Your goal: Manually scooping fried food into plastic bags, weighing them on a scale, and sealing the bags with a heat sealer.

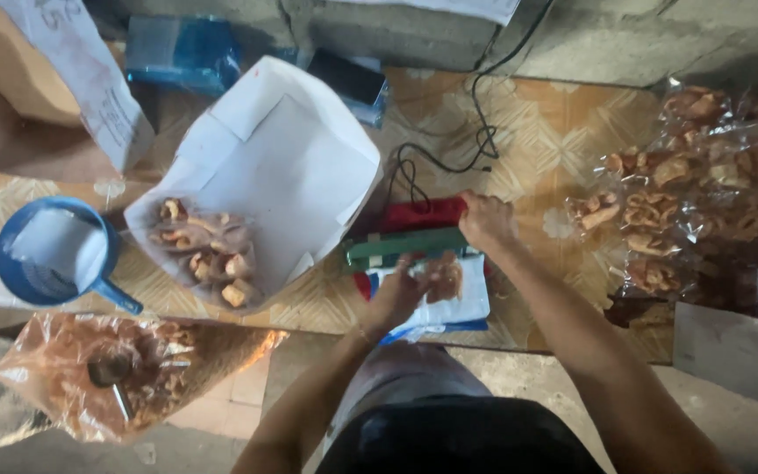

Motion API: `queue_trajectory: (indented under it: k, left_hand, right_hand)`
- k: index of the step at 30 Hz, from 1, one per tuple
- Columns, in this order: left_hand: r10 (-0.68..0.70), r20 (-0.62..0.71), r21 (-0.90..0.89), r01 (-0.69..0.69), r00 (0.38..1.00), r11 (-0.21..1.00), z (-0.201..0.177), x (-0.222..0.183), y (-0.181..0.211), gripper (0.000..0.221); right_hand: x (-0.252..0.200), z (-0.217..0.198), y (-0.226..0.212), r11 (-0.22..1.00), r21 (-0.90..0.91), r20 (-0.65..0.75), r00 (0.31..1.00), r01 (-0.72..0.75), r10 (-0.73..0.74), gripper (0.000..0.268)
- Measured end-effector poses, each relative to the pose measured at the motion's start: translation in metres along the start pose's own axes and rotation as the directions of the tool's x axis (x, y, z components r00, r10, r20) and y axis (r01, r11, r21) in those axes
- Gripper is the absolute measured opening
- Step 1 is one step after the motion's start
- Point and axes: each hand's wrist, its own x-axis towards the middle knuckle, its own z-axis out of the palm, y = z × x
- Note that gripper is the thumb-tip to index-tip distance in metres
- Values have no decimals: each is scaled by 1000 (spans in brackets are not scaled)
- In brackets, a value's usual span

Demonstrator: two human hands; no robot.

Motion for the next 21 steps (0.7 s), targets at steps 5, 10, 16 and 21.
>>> queue_trajectory:
  k: [5, 10, 16, 21]
  left_hand:
    - [-31, 96, -254, 55, 995, 966, 22, -1, 17, 55]
    - [45, 70, -552, 1, 997, 834, 55, 18, -15, 50]
    - [69, -47, -602, -83, 997, 794, 34, 2, 3, 49]
    - [-20, -55, -30, 18, 998, 999, -12, 0, 27, 52]
  right_hand:
    - [4, 4, 1, 998, -37, 96, 993, -59, 62, 36]
    - [-4, 6, 30, 953, -202, -26, 972, 224, -234, 35]
    - [11, 44, 67, 782, -333, -215, 765, 527, -607, 24]
    - [5, 34, 39, 953, -201, -246, 930, 225, -272, 19]
